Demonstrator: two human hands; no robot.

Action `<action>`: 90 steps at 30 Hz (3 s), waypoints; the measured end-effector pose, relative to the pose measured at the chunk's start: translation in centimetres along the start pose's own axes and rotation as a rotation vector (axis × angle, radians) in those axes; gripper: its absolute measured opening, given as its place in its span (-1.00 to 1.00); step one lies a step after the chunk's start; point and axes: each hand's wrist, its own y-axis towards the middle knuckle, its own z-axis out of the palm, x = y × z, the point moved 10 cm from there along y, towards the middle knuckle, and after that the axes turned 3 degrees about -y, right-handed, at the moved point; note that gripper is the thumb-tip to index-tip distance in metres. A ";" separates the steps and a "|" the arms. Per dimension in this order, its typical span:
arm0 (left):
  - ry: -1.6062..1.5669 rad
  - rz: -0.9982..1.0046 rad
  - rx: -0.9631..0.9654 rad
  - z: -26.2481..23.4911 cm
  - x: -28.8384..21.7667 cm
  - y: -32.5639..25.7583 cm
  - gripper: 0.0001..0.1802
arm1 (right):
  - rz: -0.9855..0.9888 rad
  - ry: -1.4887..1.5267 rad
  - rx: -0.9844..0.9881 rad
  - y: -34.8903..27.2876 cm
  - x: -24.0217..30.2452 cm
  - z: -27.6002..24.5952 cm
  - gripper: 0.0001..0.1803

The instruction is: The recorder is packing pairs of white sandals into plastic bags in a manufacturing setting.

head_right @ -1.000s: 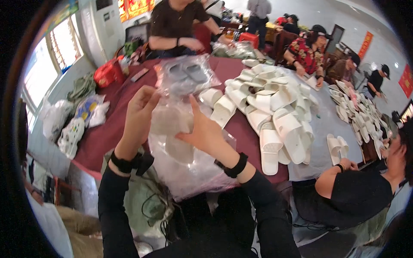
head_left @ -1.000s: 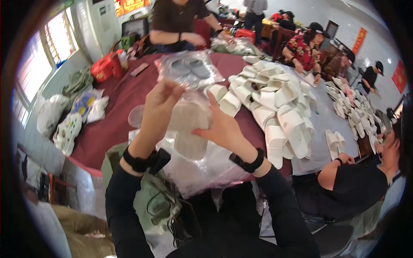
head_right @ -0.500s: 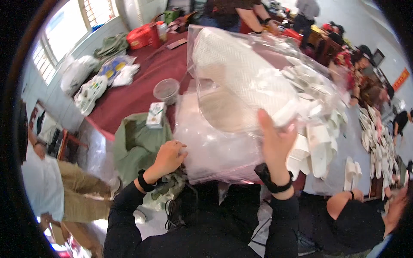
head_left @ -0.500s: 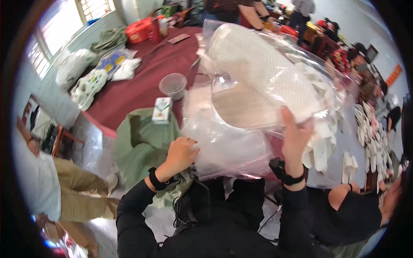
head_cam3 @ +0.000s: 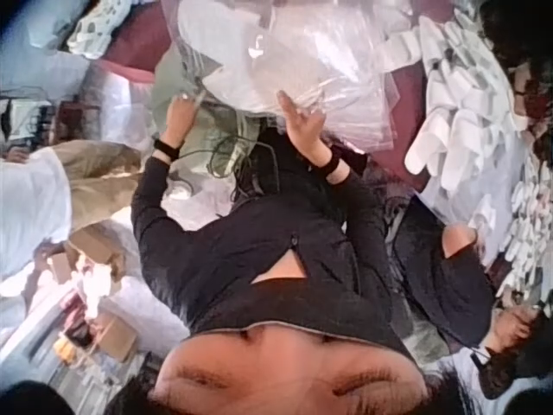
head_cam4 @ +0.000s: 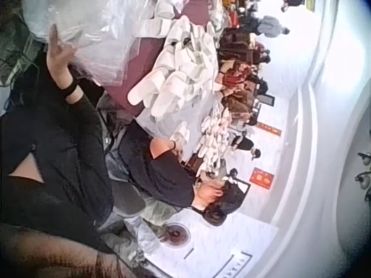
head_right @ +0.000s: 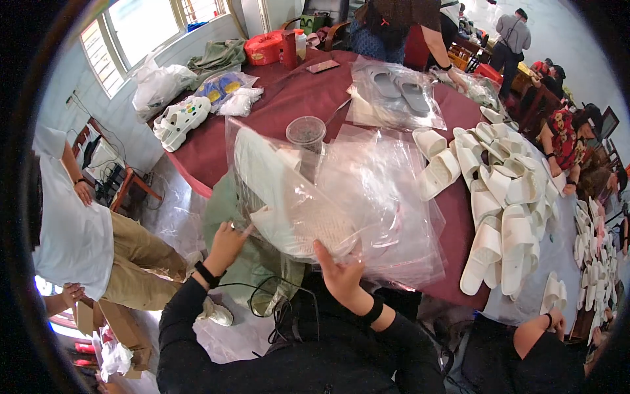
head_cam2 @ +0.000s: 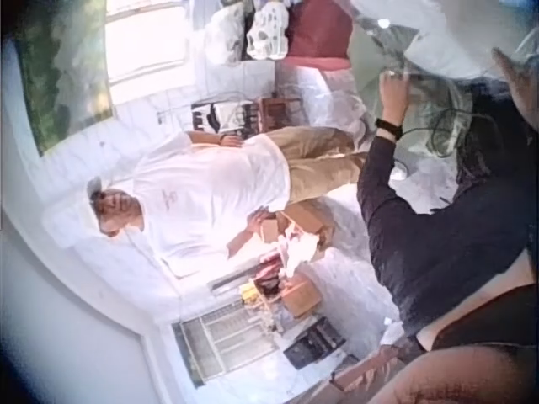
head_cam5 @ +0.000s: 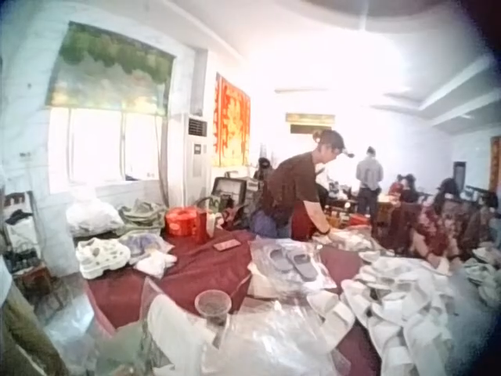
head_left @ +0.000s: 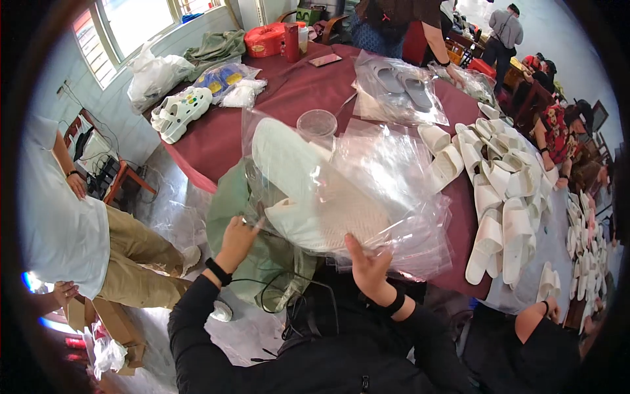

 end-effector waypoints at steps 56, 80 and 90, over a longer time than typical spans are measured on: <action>-0.406 0.106 -0.235 -4.0 -23.3 16.2 -0.51 | 0.306 -1.226 -1.130 -2.5 -0.8 -43.8 -0.46; -0.515 0.093 -0.287 -4.9 -23.3 15.9 -0.52 | -0.091 0.262 -0.646 6.4 8.5 -27.1 -0.71; -0.474 0.068 -0.272 -3.8 -23.2 16.1 -0.51 | 0.420 0.458 -0.411 3.1 -9.2 -9.8 -0.69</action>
